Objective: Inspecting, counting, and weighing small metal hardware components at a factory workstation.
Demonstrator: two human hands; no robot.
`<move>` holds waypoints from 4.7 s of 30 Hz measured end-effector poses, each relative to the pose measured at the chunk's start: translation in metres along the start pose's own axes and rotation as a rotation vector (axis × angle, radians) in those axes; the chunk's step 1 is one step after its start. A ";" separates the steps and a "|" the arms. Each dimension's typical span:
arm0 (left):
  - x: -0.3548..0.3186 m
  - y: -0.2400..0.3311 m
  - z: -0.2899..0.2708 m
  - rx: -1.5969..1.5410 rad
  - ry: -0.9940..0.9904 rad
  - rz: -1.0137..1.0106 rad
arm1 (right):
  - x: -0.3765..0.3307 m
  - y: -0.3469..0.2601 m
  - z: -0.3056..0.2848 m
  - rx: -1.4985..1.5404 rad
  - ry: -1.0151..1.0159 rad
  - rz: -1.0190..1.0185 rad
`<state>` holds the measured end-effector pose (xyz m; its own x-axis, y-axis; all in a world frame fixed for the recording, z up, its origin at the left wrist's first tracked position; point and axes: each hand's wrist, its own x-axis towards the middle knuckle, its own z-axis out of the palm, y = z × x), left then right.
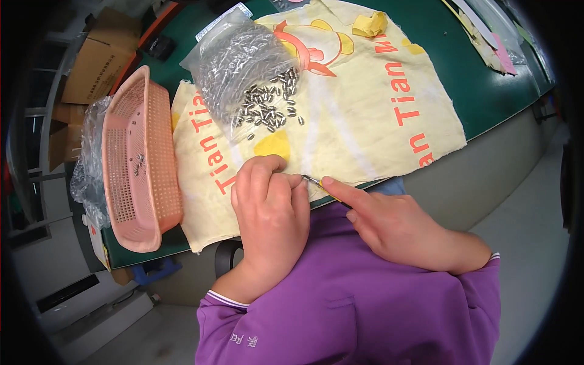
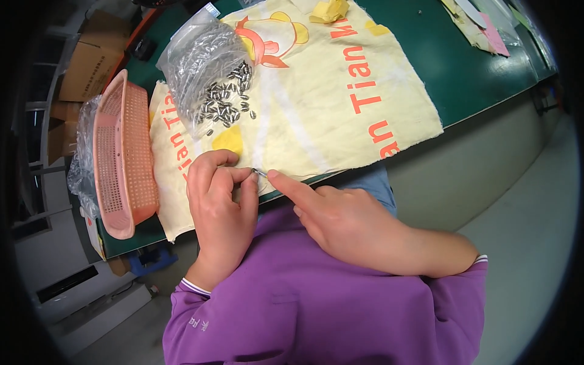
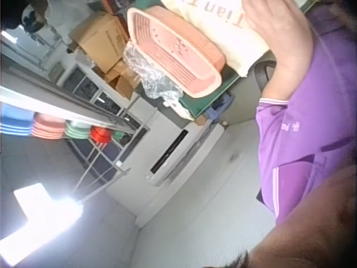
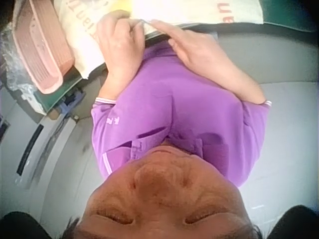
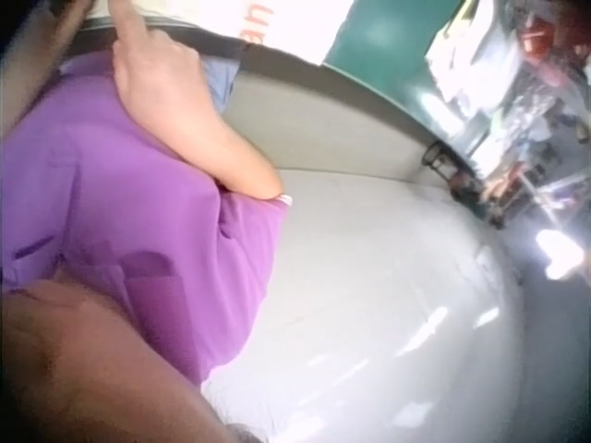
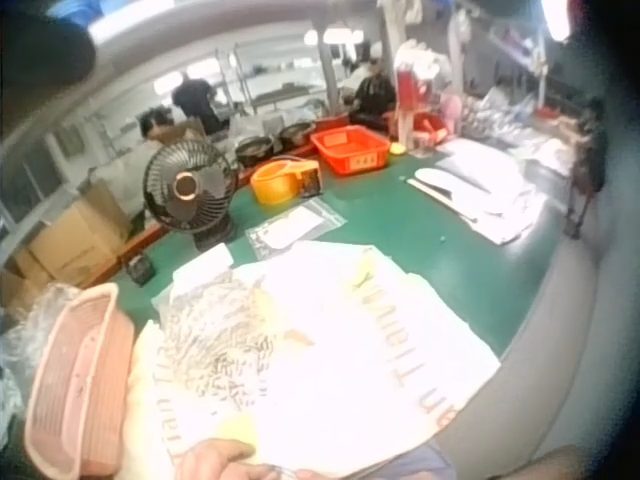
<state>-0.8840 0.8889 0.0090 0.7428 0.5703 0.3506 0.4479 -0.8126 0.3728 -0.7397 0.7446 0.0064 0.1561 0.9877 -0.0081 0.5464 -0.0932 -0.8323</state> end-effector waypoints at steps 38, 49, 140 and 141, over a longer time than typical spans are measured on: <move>-0.001 0.003 -0.002 -0.013 -0.058 0.012 | 0.004 -0.017 -0.017 -0.195 -0.133 0.017; -0.004 0.002 -0.005 -0.067 0.046 -0.005 | 0.006 -0.004 -0.034 -0.254 0.431 0.000; -0.028 -0.039 -0.014 -0.544 -0.040 -0.167 | 0.077 -0.008 0.022 -0.228 0.101 -0.328; -0.028 -0.039 -0.014 -0.536 -0.051 -0.170 | 0.076 -0.008 0.022 -0.237 0.099 -0.341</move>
<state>-0.9295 0.9064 -0.0031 0.7116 0.6704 0.2104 0.2577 -0.5276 0.8095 -0.7496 0.8236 0.0002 0.0057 0.9510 0.3091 0.7530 0.1993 -0.6271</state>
